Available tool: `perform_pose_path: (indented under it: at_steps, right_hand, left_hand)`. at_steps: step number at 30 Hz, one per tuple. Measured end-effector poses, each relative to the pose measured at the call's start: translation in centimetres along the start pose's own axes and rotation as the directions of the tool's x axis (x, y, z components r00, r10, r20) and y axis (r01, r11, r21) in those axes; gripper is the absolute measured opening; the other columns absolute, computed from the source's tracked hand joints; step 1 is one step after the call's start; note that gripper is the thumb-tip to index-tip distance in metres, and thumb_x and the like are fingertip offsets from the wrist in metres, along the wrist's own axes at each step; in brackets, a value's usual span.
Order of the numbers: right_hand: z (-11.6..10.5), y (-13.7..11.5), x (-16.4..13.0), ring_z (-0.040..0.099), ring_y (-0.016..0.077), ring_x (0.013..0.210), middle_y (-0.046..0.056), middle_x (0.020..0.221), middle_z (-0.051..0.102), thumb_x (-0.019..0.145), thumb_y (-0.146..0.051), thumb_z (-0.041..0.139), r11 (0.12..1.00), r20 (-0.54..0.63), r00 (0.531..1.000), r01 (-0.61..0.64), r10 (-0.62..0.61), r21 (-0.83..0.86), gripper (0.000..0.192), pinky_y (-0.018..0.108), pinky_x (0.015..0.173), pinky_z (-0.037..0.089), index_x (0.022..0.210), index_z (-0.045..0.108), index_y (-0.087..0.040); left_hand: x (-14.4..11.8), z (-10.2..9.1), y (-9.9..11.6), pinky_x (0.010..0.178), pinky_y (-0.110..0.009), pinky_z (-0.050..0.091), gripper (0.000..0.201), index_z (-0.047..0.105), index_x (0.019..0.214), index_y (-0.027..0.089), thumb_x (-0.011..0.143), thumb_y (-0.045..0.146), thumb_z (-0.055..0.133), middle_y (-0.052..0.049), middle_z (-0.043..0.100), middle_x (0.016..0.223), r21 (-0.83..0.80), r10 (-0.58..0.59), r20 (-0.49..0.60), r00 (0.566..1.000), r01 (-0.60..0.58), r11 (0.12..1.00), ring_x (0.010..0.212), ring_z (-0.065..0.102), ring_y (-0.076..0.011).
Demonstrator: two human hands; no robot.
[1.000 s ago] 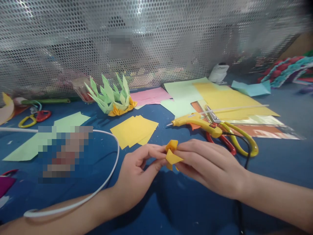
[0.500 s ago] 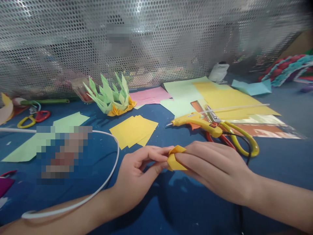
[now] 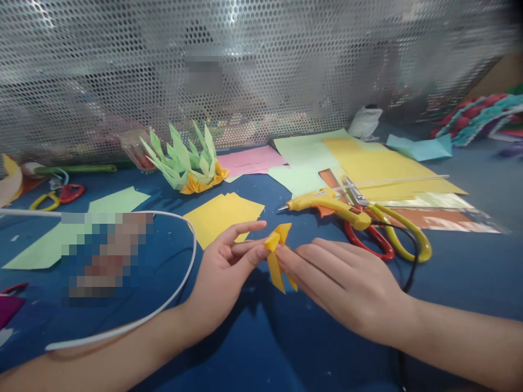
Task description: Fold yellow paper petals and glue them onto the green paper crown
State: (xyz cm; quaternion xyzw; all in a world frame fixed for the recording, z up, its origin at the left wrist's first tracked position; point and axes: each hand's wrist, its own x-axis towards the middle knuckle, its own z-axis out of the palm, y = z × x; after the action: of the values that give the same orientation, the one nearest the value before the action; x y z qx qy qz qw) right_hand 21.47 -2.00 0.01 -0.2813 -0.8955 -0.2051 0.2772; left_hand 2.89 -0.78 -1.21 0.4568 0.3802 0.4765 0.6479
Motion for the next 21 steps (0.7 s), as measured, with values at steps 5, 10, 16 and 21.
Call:
perform_pose_path:
  at_steps: [5,10,16,21]
  right_hand:
    - [0.2,-0.2,0.3,0.054,0.0137,0.059,0.003,0.068,0.061,0.093,-0.014,0.042,0.998,-0.003,0.999,-0.054,0.054,0.011,0.018,0.027,0.052,0.041,0.098,0.058,-0.011]
    - [-0.4,-0.2,0.7,0.059,0.0134,0.062,0.005,0.070,0.063,0.095,-0.012,0.038,0.995,-0.005,0.996,-0.088,0.088,0.043,0.023,0.025,0.054,0.044,0.090,0.061,-0.010]
    - [-0.5,-0.2,0.2,0.061,0.0155,0.071,0.008,0.077,0.065,0.095,-0.014,0.039,0.990,0.010,0.995,-0.097,0.096,0.105,0.024,0.026,0.060,0.049,0.092,0.062,-0.009]
    - [-0.2,-0.2,-0.2,0.060,0.0164,0.075,0.008,0.082,0.064,0.093,-0.011,0.041,0.990,0.055,0.996,-0.073,0.067,0.117,0.023,0.028,0.065,0.051,0.102,0.062,-0.008]
  left_hand:
    - [-0.3,0.3,0.3,0.064,-0.009,0.049,0.032,0.063,0.104,0.023,0.074,0.025,0.075,0.005,0.072,0.068,0.056,-0.028,0.015,0.999,0.027,0.998,0.065,0.064,-0.0054]
    - [-0.5,0.4,0.2,0.071,-0.010,0.052,0.030,0.063,0.109,0.025,0.079,0.024,0.070,0.003,0.075,0.084,0.120,0.031,0.054,0.998,-0.037,0.992,0.080,0.069,-0.0082]
    - [-1.3,0.3,-0.1,0.082,-0.009,0.049,0.030,0.063,0.114,0.032,0.087,0.021,0.060,0.005,0.073,0.101,0.381,0.188,0.050,0.981,-0.193,0.904,0.092,0.067,-0.0075]
    - [-1.3,0.4,0.1,0.081,-0.013,0.050,0.034,0.058,0.122,0.030,0.088,0.029,0.059,0.003,0.073,0.094,0.364,0.172,0.028,0.985,-0.170,0.916,0.088,0.067,-0.0097]
